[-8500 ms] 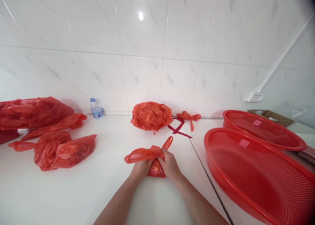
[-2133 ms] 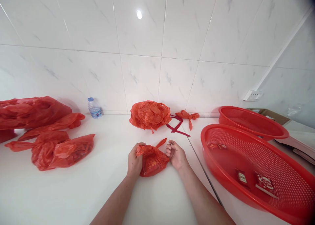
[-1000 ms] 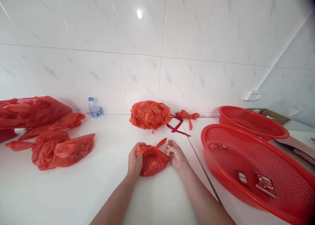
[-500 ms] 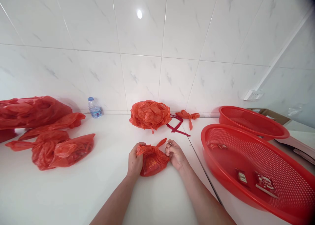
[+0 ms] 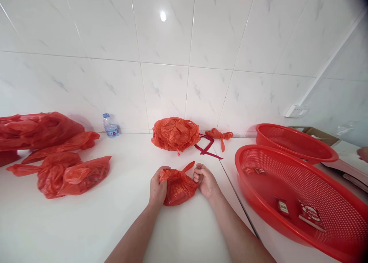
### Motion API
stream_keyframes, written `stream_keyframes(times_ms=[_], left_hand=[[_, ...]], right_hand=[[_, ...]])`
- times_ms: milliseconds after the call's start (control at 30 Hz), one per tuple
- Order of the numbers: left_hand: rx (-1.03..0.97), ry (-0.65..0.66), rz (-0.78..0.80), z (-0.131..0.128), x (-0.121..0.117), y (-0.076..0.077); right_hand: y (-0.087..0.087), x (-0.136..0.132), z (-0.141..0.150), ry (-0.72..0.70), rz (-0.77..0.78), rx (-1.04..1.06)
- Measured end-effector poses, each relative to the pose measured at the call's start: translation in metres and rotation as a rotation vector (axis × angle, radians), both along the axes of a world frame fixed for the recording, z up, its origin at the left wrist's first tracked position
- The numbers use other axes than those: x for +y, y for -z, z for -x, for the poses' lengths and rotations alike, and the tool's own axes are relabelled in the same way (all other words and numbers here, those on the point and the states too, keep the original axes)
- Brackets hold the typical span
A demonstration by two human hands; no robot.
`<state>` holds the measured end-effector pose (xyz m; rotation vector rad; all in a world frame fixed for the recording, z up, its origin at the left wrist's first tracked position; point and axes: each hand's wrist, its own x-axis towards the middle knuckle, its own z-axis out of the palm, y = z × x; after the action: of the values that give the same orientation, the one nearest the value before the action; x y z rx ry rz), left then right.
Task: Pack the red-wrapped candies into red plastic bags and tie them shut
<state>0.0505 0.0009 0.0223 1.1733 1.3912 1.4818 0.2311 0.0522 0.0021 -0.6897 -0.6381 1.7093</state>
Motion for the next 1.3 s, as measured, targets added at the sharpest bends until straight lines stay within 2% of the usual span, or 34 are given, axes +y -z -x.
stream_keyframes(times_ms=[467,700,800,900,1000,1100,1200,1300], left_hand=[[0.043,0.02,0.007,0.001,0.001,0.003],[0.23,-0.012,0.029,-0.004,0.008,0.013],[0.191,0.057,-0.051,-0.007,0.006,0.018],[0.096,0.03,-0.106,-0.003,0.001,0.017],[0.049,-0.083,-0.158,0.011,-0.005,0.01],[0.111,-0.241,-0.261,0.036,-0.013,-0.005],[0.181,-0.416,-0.357,0.073,-0.023,-0.031],[0.205,-0.594,-0.432,0.118,-0.04,-0.064]], right_hand=[[0.002,0.003,-0.001,0.003,0.042,0.074],[0.004,0.007,-0.004,-0.022,0.061,0.081],[0.007,0.009,-0.01,-0.059,0.067,0.103],[0.011,0.013,-0.016,-0.085,0.075,0.13],[0.012,0.014,-0.019,-0.126,0.08,0.144],[0.013,0.013,-0.021,-0.152,0.087,0.149],[0.013,0.013,-0.022,-0.153,0.086,0.15],[0.014,0.014,-0.021,-0.155,0.087,0.163]])
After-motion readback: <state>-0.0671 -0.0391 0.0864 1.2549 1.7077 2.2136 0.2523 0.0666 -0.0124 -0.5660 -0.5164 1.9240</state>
